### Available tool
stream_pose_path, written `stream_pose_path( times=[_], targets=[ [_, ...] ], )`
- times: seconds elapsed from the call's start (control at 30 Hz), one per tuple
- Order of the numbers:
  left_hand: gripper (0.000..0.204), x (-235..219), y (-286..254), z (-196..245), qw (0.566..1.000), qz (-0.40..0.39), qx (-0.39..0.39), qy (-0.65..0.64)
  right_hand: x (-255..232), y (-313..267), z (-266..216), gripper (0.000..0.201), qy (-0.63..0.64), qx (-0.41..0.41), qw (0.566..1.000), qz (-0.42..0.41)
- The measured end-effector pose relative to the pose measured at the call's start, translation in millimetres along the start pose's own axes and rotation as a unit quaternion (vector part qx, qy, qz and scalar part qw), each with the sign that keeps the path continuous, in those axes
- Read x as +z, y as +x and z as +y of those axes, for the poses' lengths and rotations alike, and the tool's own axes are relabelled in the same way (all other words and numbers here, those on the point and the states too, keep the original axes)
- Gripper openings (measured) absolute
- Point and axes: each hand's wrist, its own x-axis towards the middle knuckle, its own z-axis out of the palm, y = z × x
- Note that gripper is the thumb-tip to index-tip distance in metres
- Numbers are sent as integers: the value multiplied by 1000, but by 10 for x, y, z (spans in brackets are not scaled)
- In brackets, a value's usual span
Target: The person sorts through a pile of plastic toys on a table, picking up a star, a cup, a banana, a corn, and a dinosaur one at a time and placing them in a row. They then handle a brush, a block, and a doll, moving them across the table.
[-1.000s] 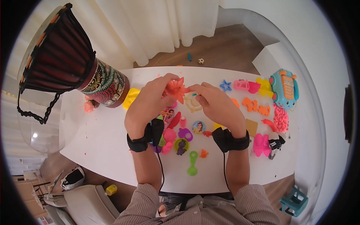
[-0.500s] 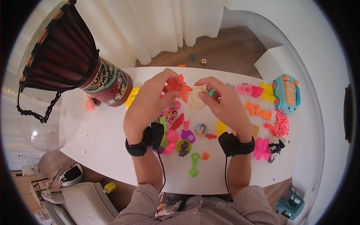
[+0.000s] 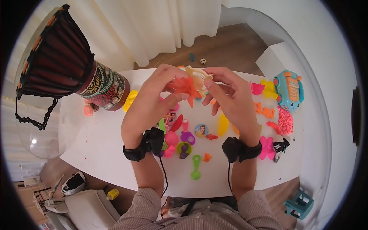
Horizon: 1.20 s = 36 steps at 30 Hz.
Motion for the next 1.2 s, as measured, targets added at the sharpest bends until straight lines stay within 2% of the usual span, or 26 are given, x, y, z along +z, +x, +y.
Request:
stream_pose_path(
  times=[0.13, 0.2, 0.3, 0.43, 0.53, 0.6, 0.7, 0.8, 0.97, 1.1, 1.17, 1.2],
  targets=[
    [42, -41, -12, -28, 998, 2, 27, -52, -11, -52, -87, 28, 19, -22, 1000, 9],
    [39, -72, -20, -12, 988, -24, 70, -138, -36, -66, -119, 28, 25, -31, 999, 16],
    [37, -86, -43, 56, 981, -34, 60, -181, -71, -96, -139, 29, 14, -33, 999, 27],
    [37, -24, -8, 83, 978, -20, 65, -195, -49, -160, -176, 27, 4, -54, 998, 11],
    [35, -27, 19, 7, 976, -63, 86, -187, -19, -202, -182, 28, -14, -82, 997, -8],
    [29, -12, 23, 6, 978, -38, 114, -167, -12, -227, -195, 28, -22, -94, 995, -13],
    [31, -37, -14, 97, 977, -26, 93, -191, -41, -232, -222, 33, -27, -111, 992, -48],
    [33, 6, -2, 154, 971, 1, 98, -219, -52, -202, -144, 37, -39, -153, 985, -69],
    [31, -62, 14, 85, 970, -7, 96, -225, -64, -128, -92, 41, -75, -231, 967, -76],
    [33, -89, -9, 41, 970, -34, 89, -222, 22, -148, -169, 42, -77, -166, 980, -72],
    [34, -80, -10, 27, 971, -38, 82, -220, 82, -136, -147, 46, 7, -120, 992, -49],
    [35, -78, -11, 23, 972, -42, 75, -218, 82, -122, -121, 46, 7, -120, 992, -49]
  ],
)
